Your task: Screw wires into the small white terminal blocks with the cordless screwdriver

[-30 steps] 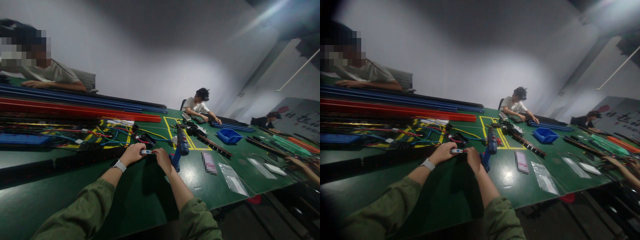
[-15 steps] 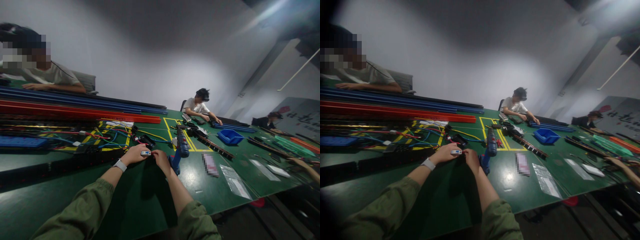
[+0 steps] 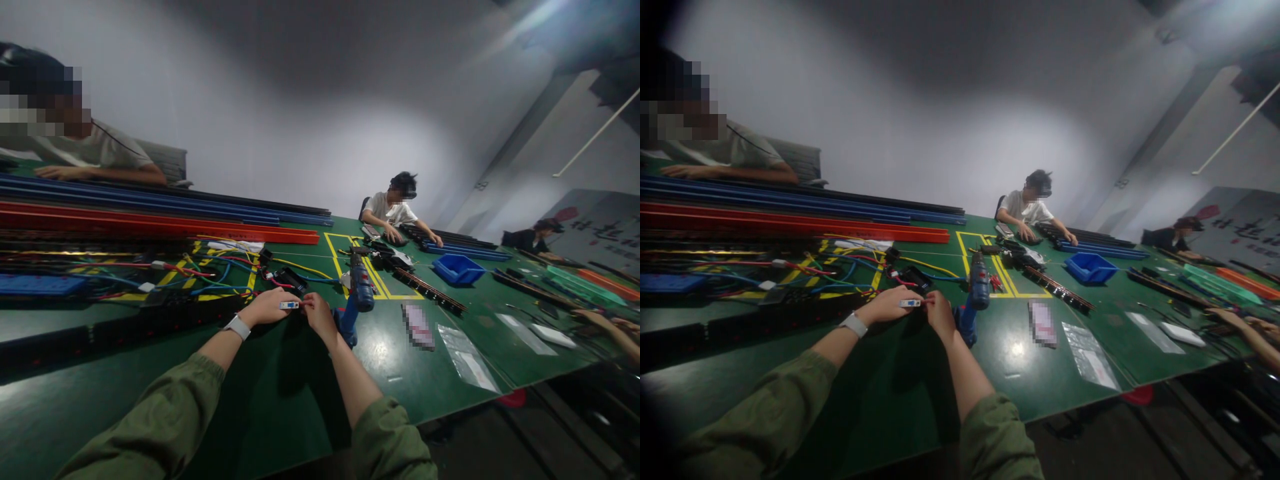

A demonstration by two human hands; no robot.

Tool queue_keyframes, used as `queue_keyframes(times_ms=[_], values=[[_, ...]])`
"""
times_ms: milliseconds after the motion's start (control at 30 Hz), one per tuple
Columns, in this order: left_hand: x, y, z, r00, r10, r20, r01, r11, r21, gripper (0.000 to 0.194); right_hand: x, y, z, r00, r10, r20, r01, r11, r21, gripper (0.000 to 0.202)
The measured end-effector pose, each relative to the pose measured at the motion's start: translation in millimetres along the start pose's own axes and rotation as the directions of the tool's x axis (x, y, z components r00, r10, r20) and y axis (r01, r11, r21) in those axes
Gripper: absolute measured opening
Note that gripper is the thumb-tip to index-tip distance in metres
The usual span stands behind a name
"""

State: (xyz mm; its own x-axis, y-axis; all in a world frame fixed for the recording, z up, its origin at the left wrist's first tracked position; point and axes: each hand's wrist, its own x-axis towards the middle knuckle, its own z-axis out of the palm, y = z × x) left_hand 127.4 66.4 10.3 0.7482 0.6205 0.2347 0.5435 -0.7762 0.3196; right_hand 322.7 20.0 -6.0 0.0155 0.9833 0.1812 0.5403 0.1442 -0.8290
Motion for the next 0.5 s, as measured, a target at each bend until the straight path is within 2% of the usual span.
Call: queue_keyframes(times_ms=[167,300,400,500], values=[[-2.6,3.7,0.6,0.998,-0.059,-0.014,0.059,0.998,-0.004,0.034,-5.4,-2.6,0.4,1.000,0.000,-0.010,0.000,0.999,0.048,0.033],[-3.6,5.8,-0.5,0.998,-0.055,-0.018,0.055,0.998,-0.005,0.036,-18.0,-10.4,-5.3,1.000,-0.019,-0.006,0.020,0.996,0.089,0.039],[-3.9,7.4,-2.0,0.998,-0.059,-0.020,0.059,0.998,-0.006,0.035,-43.4,-18.8,-22.9,0.999,-0.017,0.031,0.010,0.982,0.190,0.036],[-4.1,8.7,-3.0,0.998,-0.065,-0.027,0.065,0.998,-0.006,0.034,-82.2,-22.3,-53.4,0.996,0.035,0.087,-0.061,0.945,0.322,0.029]])
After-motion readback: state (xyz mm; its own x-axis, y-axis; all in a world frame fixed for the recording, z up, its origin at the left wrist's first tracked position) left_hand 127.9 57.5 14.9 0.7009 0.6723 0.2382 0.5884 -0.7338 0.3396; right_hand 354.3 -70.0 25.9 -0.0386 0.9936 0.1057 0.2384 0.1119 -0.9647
